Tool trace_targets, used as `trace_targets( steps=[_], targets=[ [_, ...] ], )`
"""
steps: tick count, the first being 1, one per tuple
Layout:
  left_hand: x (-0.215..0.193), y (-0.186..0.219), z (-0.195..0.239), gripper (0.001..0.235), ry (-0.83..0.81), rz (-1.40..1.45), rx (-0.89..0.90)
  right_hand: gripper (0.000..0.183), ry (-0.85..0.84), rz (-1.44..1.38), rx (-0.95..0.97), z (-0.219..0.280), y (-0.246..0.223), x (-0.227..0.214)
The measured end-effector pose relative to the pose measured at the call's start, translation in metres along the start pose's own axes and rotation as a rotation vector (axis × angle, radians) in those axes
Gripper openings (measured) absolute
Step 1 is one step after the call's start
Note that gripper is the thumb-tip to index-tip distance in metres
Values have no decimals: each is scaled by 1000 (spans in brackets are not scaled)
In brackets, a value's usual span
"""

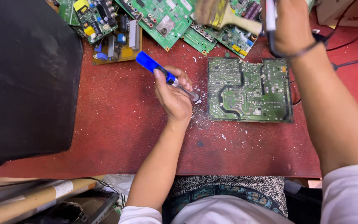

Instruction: The person uses a soldering iron and a desoldering pump to remove solder from a green circuit board. They repeatedly heat solder joints and extract molten solder, working across different areas of the board.

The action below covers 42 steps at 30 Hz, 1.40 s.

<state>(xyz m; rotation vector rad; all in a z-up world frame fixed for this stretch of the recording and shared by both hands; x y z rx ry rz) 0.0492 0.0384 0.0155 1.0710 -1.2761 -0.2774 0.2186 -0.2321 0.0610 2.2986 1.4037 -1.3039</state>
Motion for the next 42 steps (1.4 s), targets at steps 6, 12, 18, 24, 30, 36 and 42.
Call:
trace_targets(
  steps=[6,12,18,24,30,36,42],
  targets=[
    [0,-3,3,46,8,28,-39,23,176,-274,150,46,-99,-30],
    [1,-3,4,44,-24,39,-30,39,504,-854,286,112,-77,-32],
    [-3,1,-1,27,-74,-45,50,21,680,-890,461,132,-95,-32],
    [-2,4,-9,13,-69,-132,85,27,655,-915,668,160,-100,-9],
    [56,4,-53,12,-267,-1155,332,20,909,-967,668,186,-64,-13],
    [107,-98,-91,45,-987,-1884,401,21,787,-939,643,192,-69,-10],
    [121,-83,-82,44,-1102,-2117,261,24,513,-902,573,169,-102,-5]
  ],
)
Point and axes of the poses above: each hand's wrist, its own z-axis away from the middle knuckle, its own x-axis out of the palm, y = z × x, the point moved 6 cm from there along -z, towards the middle knuckle, and after that the axes turned 15 degrees about -z, right-handed, at the moved point
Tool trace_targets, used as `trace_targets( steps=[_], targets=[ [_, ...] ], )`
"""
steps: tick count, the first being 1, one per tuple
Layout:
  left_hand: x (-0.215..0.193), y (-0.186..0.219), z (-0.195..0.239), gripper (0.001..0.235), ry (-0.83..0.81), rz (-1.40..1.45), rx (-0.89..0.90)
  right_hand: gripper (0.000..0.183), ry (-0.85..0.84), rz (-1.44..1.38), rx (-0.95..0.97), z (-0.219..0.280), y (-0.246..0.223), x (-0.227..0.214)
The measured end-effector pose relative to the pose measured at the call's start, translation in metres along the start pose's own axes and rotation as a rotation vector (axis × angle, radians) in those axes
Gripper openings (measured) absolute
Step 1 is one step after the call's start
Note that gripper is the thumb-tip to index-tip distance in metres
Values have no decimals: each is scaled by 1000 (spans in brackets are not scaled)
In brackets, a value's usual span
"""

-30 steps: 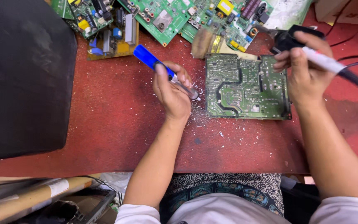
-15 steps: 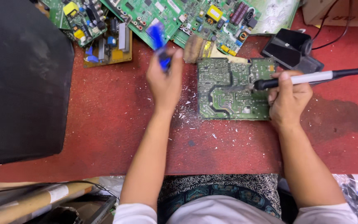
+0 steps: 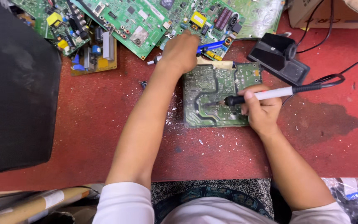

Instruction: The person uses a soldering iron and a desoldering pump to remove solder from a green circuit board. They repeatedly heat solder joints and extract molten solder, working across different areas of the board.

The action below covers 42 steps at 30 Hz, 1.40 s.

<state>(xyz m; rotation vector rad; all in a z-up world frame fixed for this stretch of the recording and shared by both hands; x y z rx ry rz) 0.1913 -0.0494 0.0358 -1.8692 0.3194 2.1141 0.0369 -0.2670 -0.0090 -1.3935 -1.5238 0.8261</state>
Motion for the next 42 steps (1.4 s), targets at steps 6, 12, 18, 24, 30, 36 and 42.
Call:
trace_targets(
  steps=[6,12,18,24,30,36,42],
  targets=[
    [-43,-26,46,25,-169,48,-148,24,-63,-22,1,2,-5,7],
    [-40,-90,107,29,147,777,-487,23,-26,-93,27,2,-7,10],
    [51,-157,119,15,399,533,-662,19,-70,-64,99,5,8,16],
    [10,-125,149,51,736,424,-558,16,-113,-97,-61,5,14,12],
    [-18,-72,163,38,908,1148,-375,19,-165,-110,-78,7,12,14],
    [15,-32,157,29,855,1672,-263,16,-174,-111,-97,10,20,10],
    [68,-35,147,38,917,1929,-181,17,-149,-71,-182,11,19,5]
  ],
)
Point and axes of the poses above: each hand's wrist, its own z-axis away from the middle knuckle, its own x-axis out of the palm, y = z × x, the point moved 6 cm from there along -z, towards the middle knuckle, and after that the axes turned 15 degrees about -z, right-handed, at the moved point
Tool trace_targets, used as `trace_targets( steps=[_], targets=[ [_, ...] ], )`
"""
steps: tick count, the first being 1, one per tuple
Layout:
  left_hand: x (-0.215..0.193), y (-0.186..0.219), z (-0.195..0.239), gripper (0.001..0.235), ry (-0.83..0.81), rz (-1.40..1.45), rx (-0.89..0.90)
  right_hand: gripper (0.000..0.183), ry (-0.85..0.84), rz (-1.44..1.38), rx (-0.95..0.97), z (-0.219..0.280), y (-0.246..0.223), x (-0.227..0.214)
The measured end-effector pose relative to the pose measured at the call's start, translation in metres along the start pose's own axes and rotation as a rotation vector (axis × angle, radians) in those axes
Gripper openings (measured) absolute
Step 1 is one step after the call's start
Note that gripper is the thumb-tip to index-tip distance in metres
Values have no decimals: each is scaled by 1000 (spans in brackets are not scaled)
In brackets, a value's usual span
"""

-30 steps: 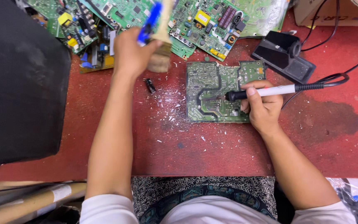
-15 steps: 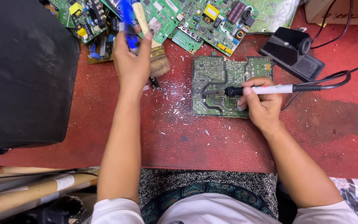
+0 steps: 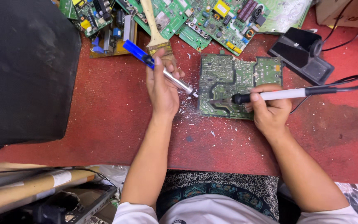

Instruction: The person uses a soldering iron and a desoldering pump to remove solder from a green circuit board. They repeatedly heat solder joints and extract molten solder, working across different areas of the board.

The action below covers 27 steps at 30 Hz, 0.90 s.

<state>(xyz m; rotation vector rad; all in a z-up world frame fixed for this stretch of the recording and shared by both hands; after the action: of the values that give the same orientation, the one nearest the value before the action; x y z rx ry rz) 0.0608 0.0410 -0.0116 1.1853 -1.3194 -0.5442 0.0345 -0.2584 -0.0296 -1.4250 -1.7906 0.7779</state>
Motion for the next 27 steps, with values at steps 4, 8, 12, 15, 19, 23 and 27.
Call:
trace_targets(
  steps=[4,8,12,15,19,23,27],
  targets=[
    [-6,-6,1,36,45,63,24,22,11,8,-50,-1,-5,6],
    [2,-5,5,36,26,23,7,18,-54,55,-97,-3,-11,15],
    [7,-3,8,33,-3,-50,45,16,-81,51,-125,-2,-12,20],
    [9,-2,9,35,-6,-101,90,17,-73,30,-129,-4,-14,22],
    [10,-6,12,33,-29,-263,152,15,-88,58,-141,-7,-16,26],
    [26,-7,24,30,-92,-379,192,16,-92,42,-149,-7,-17,28],
    [18,-1,19,33,-32,-320,178,16,-78,40,-145,-6,-16,26]
  ],
)
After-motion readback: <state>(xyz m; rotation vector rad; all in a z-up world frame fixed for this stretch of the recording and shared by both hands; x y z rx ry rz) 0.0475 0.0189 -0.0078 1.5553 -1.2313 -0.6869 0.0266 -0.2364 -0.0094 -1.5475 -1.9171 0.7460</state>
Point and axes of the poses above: each hand's wrist, its own z-axis away from the middle knuckle, its own x-axis out of the palm, y = z × x, the point moved 6 cm from there along -z, towards the middle knuckle, and after that the axes turned 15 degrees about -z, right-handed, at the moved point
